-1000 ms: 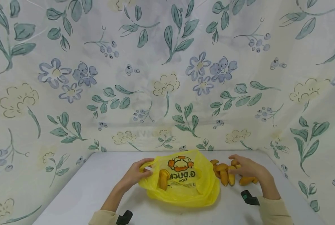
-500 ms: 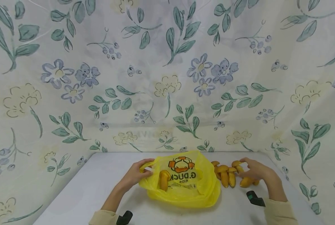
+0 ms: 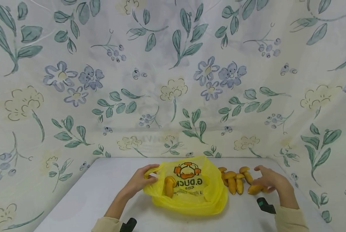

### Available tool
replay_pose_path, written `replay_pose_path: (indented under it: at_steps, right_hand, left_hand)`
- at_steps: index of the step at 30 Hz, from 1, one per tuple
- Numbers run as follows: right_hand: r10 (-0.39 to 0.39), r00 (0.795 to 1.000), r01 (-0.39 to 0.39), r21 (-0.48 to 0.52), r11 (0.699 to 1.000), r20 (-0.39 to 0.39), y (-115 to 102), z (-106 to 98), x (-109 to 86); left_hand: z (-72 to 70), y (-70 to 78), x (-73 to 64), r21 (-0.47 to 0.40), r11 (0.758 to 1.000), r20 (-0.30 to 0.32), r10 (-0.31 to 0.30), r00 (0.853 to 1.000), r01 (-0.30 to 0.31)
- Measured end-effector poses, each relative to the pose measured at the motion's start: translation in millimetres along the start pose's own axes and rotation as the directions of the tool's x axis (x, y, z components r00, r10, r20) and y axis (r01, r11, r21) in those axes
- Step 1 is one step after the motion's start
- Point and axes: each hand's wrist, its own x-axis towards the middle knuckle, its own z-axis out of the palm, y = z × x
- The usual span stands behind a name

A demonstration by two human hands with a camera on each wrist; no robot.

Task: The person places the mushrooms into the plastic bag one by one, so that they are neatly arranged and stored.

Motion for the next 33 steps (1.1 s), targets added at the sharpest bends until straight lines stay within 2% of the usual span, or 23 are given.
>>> replay_pose_path:
  at_steps: [11,18,25,33]
  right_hand:
    - [0.040,0.999,-0.040,0.038,0.998,-0.004,9,2,3.0]
    - [0.074,0.997,-0.075,0.069,0.995,0.014,14,5,9.6]
    - [0.109,0.994,-0.110,0.055,0.992,0.017,14,10,10.7]
    - [0.131,0.991,-0.132,0.040,0.990,0.030,18,15,15.1]
  left_hand:
    - [-1.1,-3.8,1.1,0.011,1.000,0.025,0.013,1.000,-0.013]
    - [0.8,-1.8,2.7,0.007,1.000,0.003,-0.008,1.000,0.008]
    - [-1.0,-0.2,1.7,0.009,1.000,0.012,0.012,1.000,-0.012]
    - [-1.4,0.8,-0.4,0.006,1.000,0.015,0.003,1.000,-0.004]
